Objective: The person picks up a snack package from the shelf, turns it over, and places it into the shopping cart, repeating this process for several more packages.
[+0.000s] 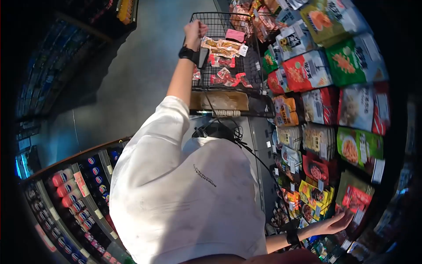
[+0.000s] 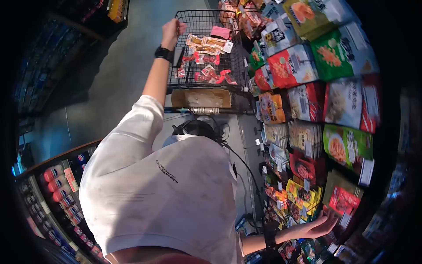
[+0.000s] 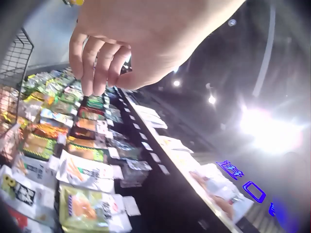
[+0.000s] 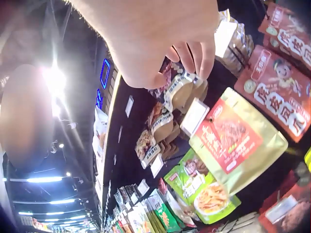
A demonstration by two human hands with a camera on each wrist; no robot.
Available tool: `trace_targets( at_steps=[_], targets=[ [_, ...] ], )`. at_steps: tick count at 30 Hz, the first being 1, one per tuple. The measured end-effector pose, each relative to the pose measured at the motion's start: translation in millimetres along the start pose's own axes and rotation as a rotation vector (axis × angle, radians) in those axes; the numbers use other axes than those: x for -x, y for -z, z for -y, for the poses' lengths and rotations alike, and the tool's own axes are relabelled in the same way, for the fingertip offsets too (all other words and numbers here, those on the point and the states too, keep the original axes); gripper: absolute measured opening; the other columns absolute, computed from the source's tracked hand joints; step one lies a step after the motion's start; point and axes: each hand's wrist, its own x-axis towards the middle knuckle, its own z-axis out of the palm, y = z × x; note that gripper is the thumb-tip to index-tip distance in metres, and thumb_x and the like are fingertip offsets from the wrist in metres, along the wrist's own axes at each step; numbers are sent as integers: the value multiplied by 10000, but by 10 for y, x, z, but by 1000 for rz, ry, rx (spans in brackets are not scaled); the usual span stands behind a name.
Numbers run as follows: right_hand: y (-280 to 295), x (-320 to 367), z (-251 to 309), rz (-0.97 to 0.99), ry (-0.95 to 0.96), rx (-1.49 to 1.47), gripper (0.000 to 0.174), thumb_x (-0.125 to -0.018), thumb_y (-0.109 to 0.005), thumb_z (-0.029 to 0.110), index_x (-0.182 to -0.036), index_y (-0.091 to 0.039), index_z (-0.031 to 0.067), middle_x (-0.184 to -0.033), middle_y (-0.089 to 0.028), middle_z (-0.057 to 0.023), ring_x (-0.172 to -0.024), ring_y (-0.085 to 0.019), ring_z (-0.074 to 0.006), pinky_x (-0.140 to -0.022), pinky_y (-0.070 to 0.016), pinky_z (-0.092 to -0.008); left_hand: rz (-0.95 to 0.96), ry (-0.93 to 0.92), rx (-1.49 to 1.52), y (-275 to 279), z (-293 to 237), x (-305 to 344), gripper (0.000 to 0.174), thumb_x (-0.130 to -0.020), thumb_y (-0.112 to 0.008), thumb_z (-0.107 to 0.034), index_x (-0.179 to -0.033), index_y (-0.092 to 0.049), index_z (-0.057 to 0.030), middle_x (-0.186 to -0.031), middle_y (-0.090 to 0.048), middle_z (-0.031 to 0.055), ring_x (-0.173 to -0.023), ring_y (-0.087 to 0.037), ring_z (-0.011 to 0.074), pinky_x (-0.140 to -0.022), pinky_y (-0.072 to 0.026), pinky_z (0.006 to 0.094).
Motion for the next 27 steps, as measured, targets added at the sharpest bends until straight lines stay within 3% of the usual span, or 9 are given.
trace_targets(
  at_steps=[2, 4, 6, 8, 10, 11, 15, 19, 27],
  targets=[
    [-365, 3, 355, 57, 18, 53, 459, -1081, -541, 191, -1460, -454, -53, -1368, -600, -202, -1201, -625, -277, -987, -555, -408, -46, 170, -24, 135, 710, -508, 182, -938, -534, -132, -848, -611, 7, -791, -713, 152, -636, -716, 236, -438, -485, 274],
    [-642, -6, 532, 116, 36, 100, 461, -1084, -535, 191, -1467, -448, -49, -1385, -586, -198, -1213, -616, -278, -990, -551, -408, 36, 241, -168, 349, 1442, -834, 157, -912, -610, -178, -871, -628, -27, -749, -666, 102, -607, -649, 198, -525, -528, 308],
    [-881, 40, 705, 208, -9, 102, 469, -1087, -525, 188, -1484, -429, -44, -1411, -566, -200, -1232, -607, -283, -1028, -511, -404, -257, 345, -54, 387, 2171, -981, 168, -871, -650, -194, -848, -642, -28, -730, -652, 96, -586, -632, 190, -500, -509, 323],
    [-1055, 106, 790, 258, -49, 143, 473, -1088, -521, 187, -1490, -421, -41, -1412, -564, -202, -1231, -608, -287, -1045, -490, -405, -413, 215, -467, 619, 2870, -1189, 317, -786, -676, -192, -915, -711, 96, -908, -735, 274, -845, -746, 363, -705, -580, 454],
    [-1200, 195, 759, 295, -56, 115, 480, -1084, -519, 183, -1485, -420, -61, -1364, -582, -232, -1211, -615, -294, -1056, -471, -417, -335, 234, -830, 563, 2561, -868, 463, -766, -730, -245, -1030, -704, 135, -987, -731, 312, -923, -732, 429, -854, -563, 480],
    [-1228, 205, 720, 327, -35, 134, 480, -1083, -517, 176, -1482, -416, -72, -1355, -583, -239, -1203, -618, -295, -1057, -469, -419, -432, 195, -873, 476, 2467, -720, 501, -759, -796, -283, -1027, -704, 131, -983, -731, 310, -932, -737, 420, -843, -564, 477],
    [-1301, 246, 458, 417, -82, 132, 464, -1076, -501, 121, -1472, -395, -97, -1345, -578, -257, -1184, -625, -313, -1010, -502, -424, -346, 236, -722, 746, 2858, -873, 582, -729, -878, -332, -1053, -694, 114, -1084, -718, 308, -1030, -713, 422, -899, -544, 480],
    [-1353, 317, 322, 482, -80, 97, 478, -1070, -473, 82, -1494, -349, -99, -1387, -541, -273, -1206, -624, -315, -899, -536, -372, -386, 246, -1033, 801, 2961, -957, 544, -772, -803, -316, -1138, -671, 64, -1087, -733, 266, -1030, -717, 393, -909, -557, 456],
    [-1367, 510, 417, 441, -173, 161, 506, -1076, -488, 129, -1503, -338, -96, -1336, -592, -262, -1187, -635, -299, -866, -514, -350, -447, 319, -1216, 807, 2844, -1044, 366, -780, -755, -249, -1010, -743, 35, -1010, -757, 243, -921, -745, 381, -838, -590, 433]
  ],
)
